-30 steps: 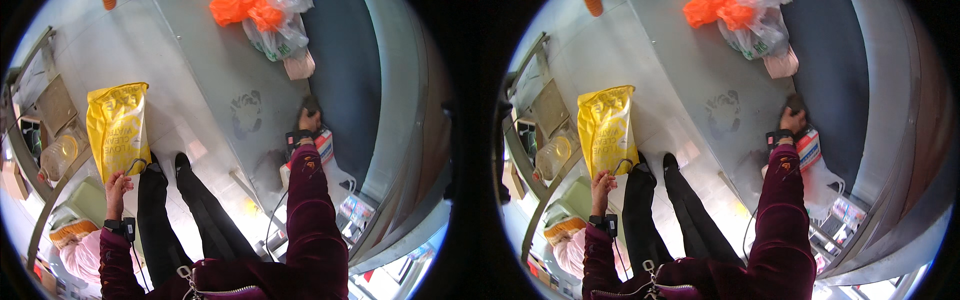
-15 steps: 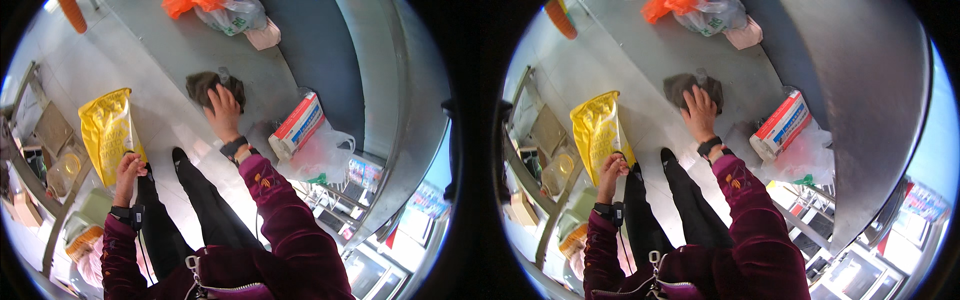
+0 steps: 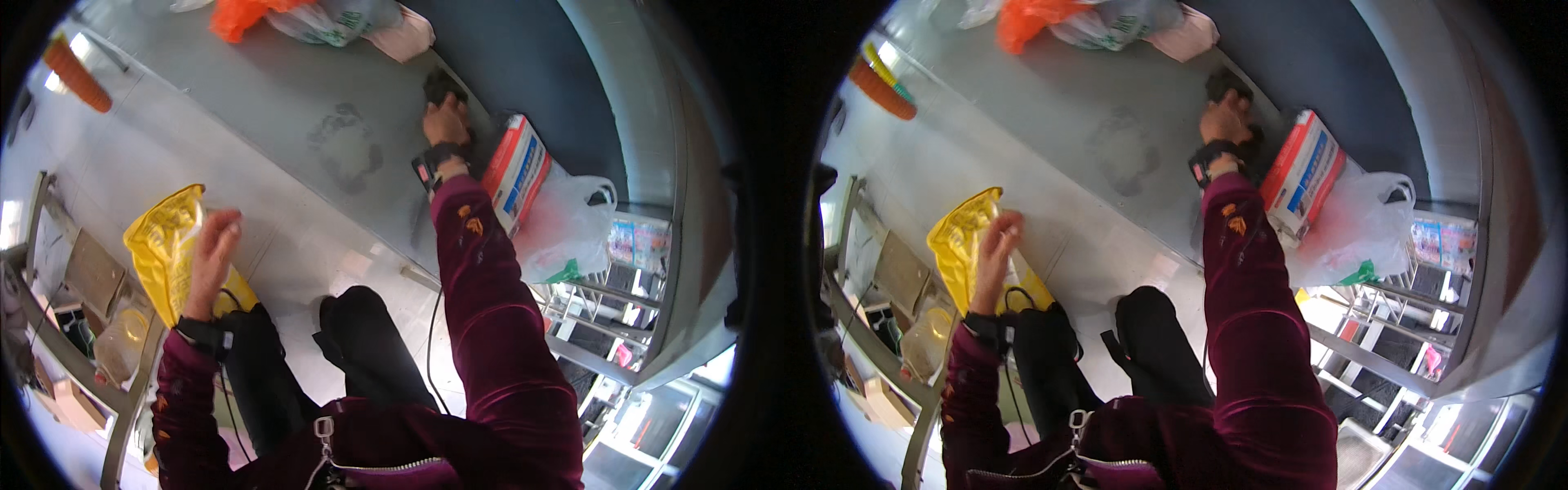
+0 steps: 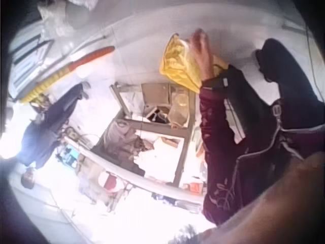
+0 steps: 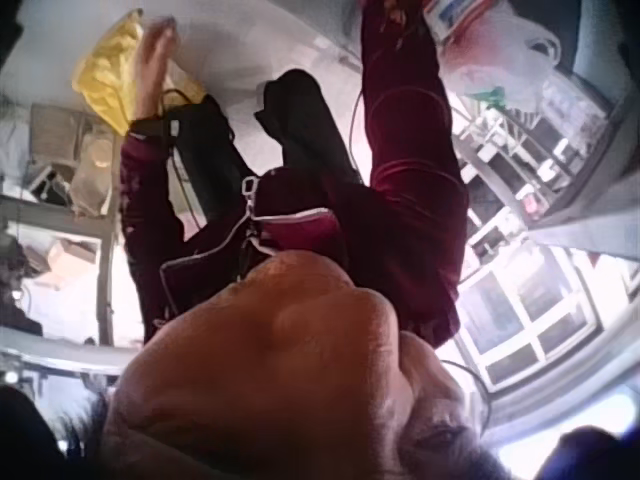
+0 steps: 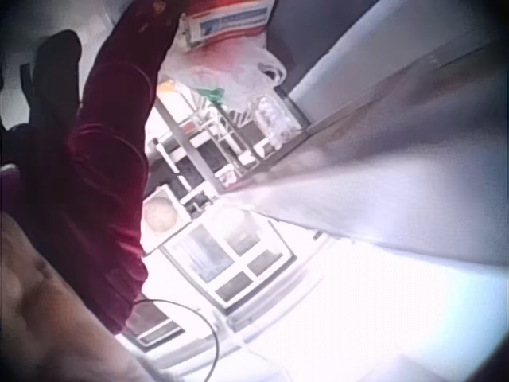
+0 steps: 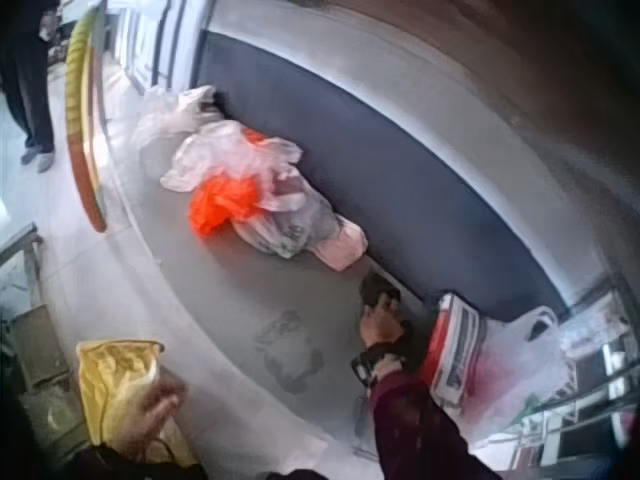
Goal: The person wipes a blue countertop with a dark cloth, then cleans a metal rack and a gray surface. They move plastic bags and a yellow tote while wiping, and briefly handle a white bottle. The person remains standing throughout.
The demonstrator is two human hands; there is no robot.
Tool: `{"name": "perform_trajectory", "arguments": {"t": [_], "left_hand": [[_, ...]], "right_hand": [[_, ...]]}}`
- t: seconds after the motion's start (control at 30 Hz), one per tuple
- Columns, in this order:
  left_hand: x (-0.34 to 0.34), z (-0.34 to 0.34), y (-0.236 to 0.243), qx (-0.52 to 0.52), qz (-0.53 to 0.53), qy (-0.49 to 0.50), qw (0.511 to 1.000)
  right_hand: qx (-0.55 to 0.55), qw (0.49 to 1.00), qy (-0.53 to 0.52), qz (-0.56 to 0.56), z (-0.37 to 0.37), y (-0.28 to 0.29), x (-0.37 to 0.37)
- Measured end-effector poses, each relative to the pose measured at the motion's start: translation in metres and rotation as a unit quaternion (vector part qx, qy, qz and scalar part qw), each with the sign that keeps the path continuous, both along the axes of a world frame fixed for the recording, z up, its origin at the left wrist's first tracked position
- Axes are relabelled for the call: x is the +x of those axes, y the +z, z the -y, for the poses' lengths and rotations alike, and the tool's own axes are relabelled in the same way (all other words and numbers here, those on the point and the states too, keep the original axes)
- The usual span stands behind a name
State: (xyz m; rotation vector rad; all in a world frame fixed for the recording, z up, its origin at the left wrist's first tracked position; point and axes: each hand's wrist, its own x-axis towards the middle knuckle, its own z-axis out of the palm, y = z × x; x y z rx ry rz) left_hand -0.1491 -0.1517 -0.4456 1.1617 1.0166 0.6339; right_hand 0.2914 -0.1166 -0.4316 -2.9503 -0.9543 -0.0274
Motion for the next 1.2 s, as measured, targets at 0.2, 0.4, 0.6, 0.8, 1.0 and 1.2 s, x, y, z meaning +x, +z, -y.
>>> {"name": "perform_trajectory", "arguments": {"t": [0.2,0.4,0.6,0.8,1.0,1.2], "left_hand": [[0.079,-0.076,0.013,0.527,-0.141,-0.03,0.838],[0.095,-0.08,-0.02,0.647,-0.218,-0.115,0.722],[0.094,-0.082,-0.037,0.689,-0.199,-0.096,0.69],[0.087,-0.089,-0.037,0.704,-0.155,-0.1,0.685],[0.083,-0.094,-0.04,0.696,-0.135,-0.106,0.697],[0.085,-0.097,-0.046,0.694,-0.129,-0.088,0.703]], "right_hand": [[0.01,1.0,-0.001,0.022,-0.012,0.006,0.014],[0.035,0.991,0.122,0.03,0.009,0.003,0.002],[0.067,0.922,0.379,0.043,0.098,0.007,-0.075],[0.118,0.862,0.49,0.054,0.158,0.01,-0.103],[0.072,0.935,0.339,0.07,0.067,-0.001,-0.026],[-0.016,0.988,0.135,0.068,-0.027,-0.002,0.02]]}}
